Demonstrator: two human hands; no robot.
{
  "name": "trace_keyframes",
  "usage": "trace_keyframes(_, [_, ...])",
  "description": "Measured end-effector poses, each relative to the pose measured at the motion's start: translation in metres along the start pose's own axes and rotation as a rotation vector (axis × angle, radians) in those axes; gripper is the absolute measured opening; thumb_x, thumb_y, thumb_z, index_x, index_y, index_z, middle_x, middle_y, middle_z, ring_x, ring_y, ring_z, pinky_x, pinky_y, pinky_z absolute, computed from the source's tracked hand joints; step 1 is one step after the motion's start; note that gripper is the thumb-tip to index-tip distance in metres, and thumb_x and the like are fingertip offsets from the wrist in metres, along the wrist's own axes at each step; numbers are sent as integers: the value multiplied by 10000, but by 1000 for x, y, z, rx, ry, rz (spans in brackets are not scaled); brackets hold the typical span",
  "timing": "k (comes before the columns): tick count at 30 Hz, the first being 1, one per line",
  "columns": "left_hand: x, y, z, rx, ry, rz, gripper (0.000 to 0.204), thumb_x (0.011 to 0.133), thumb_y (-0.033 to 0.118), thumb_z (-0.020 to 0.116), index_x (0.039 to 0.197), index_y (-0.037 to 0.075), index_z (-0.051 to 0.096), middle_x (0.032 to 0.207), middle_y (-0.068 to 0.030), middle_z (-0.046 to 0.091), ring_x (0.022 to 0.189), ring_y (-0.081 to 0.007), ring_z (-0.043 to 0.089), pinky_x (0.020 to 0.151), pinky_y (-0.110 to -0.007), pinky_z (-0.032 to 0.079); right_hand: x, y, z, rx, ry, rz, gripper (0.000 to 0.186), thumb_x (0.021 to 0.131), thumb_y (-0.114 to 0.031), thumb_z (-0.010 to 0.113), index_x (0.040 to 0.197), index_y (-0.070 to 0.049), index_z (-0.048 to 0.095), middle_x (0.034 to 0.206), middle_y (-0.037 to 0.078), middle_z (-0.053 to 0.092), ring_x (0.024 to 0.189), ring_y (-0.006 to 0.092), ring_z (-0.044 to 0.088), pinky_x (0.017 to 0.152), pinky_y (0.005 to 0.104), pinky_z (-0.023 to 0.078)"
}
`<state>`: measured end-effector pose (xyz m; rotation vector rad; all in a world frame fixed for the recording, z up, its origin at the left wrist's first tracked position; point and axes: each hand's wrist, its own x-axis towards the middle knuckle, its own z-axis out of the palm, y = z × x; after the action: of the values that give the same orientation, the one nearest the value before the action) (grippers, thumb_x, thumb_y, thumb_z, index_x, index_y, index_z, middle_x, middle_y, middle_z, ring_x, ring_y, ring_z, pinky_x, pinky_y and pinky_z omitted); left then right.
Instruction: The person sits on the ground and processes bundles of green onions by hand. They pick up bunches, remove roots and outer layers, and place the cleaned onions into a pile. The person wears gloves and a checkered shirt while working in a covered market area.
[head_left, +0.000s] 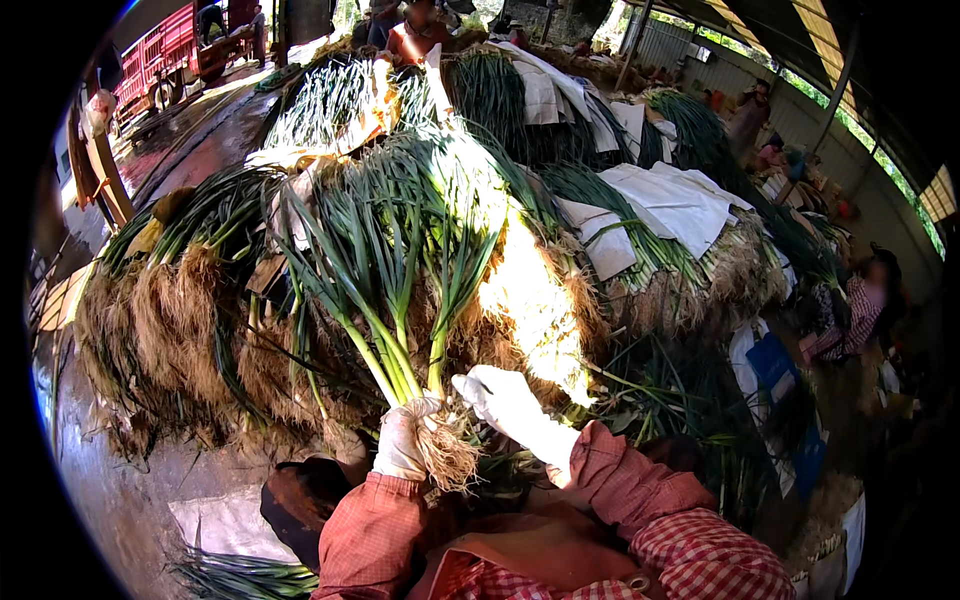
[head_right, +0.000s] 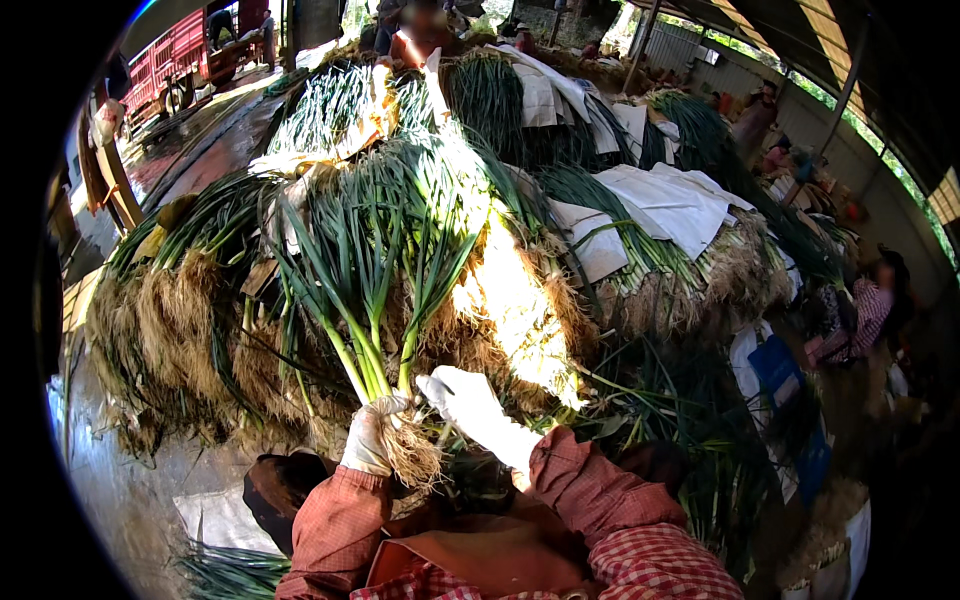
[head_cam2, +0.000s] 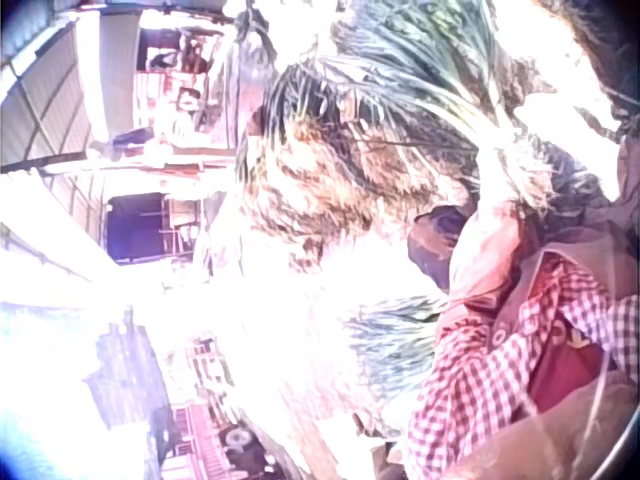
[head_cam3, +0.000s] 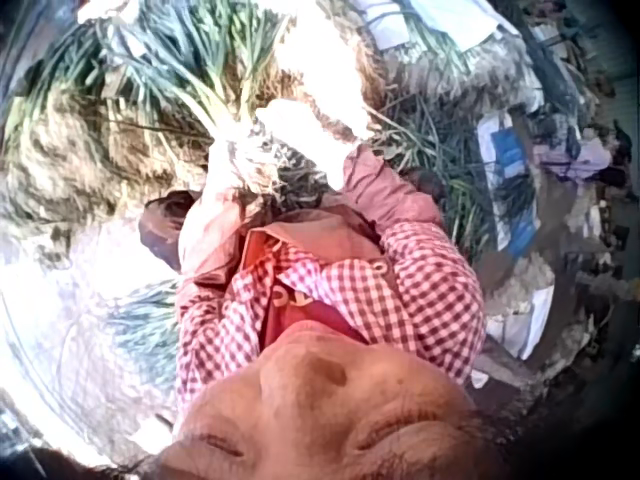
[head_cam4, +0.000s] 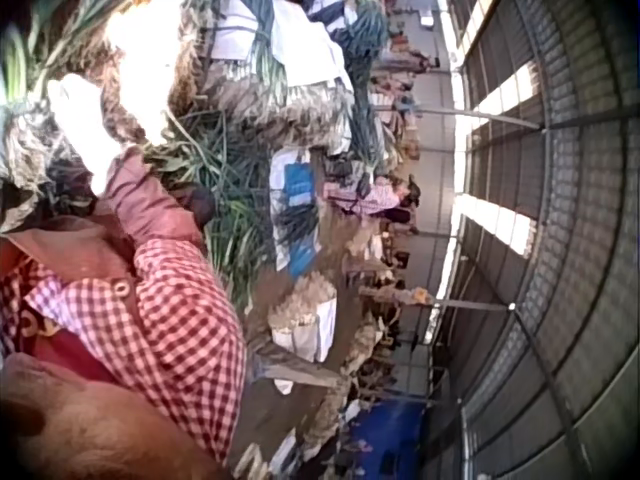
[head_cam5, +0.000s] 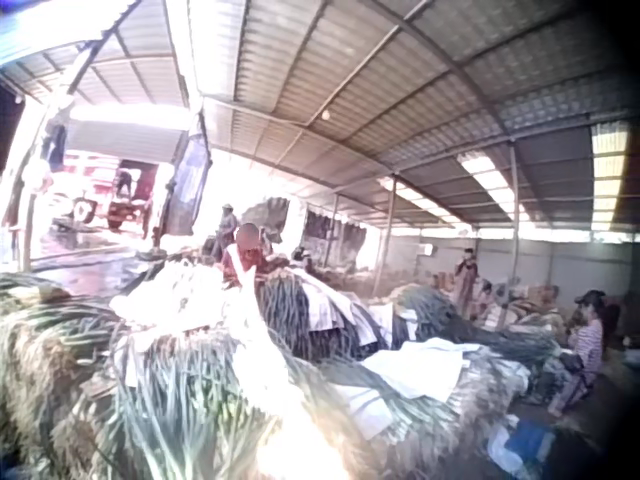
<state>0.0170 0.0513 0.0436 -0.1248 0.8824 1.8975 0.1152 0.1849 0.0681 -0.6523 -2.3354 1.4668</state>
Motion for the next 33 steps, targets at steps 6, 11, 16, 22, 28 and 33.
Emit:
trace_keyframes(6, [3,-15,-12,-43,-124,-90,179,757,30,589,917,-49,591,789,-131,636,649,-224,635,600,-322,562,34,8,-1,539,-289,379,270,867,-342,637,903,-76,607,562,-57,444,424,47,337,395,214,255])
trace_keyframes(11, [5,-19,-11,43,-52,-43,166,760,42,607,896,-53,598,790,-139,637,666,-233,632,596,-319,541,26,8,-15,558,-191,336,227,867,-256,638,855,-30,616,546,-39,446,401,63,343,393,214,309])
trace_keyframes(16, [-16,-1,6,23,-119,59,275,776,-4,556,1029,-111,541,1006,-242,617,925,-324,636,803,-392,559,14,39,-75,607,362,111,192,874,-225,617,817,-44,588,587,-10,526,418,50,383,379,220,313])
trace_keyframes(22, [-16,15,12,-37,-151,202,129,740,-57,512,863,-73,479,1105,-272,567,967,-363,616,881,-394,521,-56,160,-212,949,970,156,350,912,-289,574,1104,0,533,698,29,570,438,72,389,411,252,362])
trace_keyframes(28, [-5,13,5,-13,-90,158,164,732,-61,513,892,-94,508,1057,-257,595,948,-357,627,865,-382,534,9,193,-145,-312,225,249,478,898,-141,536,1326,23,400,1105,188,609,949,277,629,799,352,514])
trace_keyframes(33, [6,14,14,-16,-62,129,261,739,-64,518,988,-142,513,1048,-264,595,945,-349,630,861,-375,541,204,113,-169,-794,480,32,283,876,-280,492,979,-43,606,1000,204,636,905,340,630,806,413,489])
